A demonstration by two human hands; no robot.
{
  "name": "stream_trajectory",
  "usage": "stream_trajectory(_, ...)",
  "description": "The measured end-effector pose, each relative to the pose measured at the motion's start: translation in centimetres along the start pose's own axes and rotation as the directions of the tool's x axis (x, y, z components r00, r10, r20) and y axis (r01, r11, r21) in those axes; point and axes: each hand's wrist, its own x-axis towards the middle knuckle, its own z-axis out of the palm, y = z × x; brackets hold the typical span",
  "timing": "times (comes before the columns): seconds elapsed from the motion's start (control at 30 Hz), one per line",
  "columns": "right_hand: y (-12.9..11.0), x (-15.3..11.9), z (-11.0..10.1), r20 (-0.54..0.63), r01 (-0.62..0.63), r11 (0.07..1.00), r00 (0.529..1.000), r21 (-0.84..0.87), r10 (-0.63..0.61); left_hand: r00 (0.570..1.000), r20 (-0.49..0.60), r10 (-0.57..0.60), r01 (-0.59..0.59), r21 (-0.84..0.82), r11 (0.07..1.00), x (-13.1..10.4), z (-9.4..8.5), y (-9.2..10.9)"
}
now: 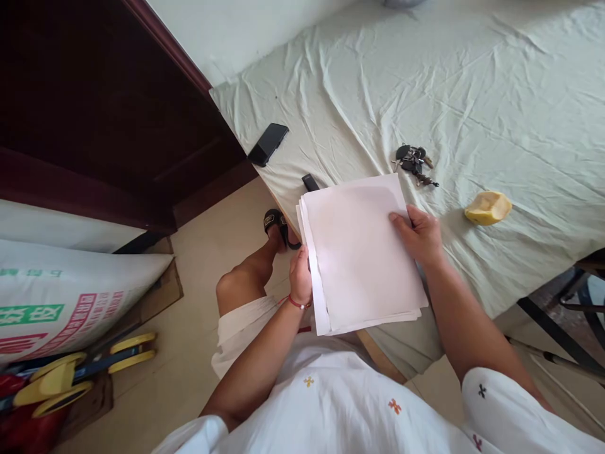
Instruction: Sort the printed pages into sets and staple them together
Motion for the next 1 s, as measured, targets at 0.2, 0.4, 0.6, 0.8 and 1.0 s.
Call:
stream_trajectory(0.2,0.1,0.0,0.2,-0.022,0.036,0.998,0.999,-0.051,-0.038,0.999,0.028,-0.023,0.023,-0.023,0.999,-0.1,0.0,-0.2)
stream_trajectory(0.4,0.0,0.0,0.3,-0.006,0.070,0.992,0.997,-0.105,-0.071,0.995,0.078,-0.068,0.073,-0.068,0.995,0.0,0.0,0.0)
stream_trajectory(0.6,0.6,0.0,0.4,-0.015,0.077,0.995,0.997,-0.067,-0.078,0.992,0.047,-0.114,0.118,-0.074,0.990,0.3,-0.5,-0.9)
stream_trajectory(0.8,0.7,0.2,0.6,-0.036,0.091,0.995,0.995,-0.051,-0.093,0.995,-0.068,-0.068,0.070,0.034,0.997,0.1,-0.2,-1.1)
stream_trajectory(1.0,0.4,0.2,0.6,-0.195,0.099,0.990,0.974,-0.096,-0.117,0.999,-0.038,-0.020,0.023,0.083,0.996,0.1,0.5,-0.3)
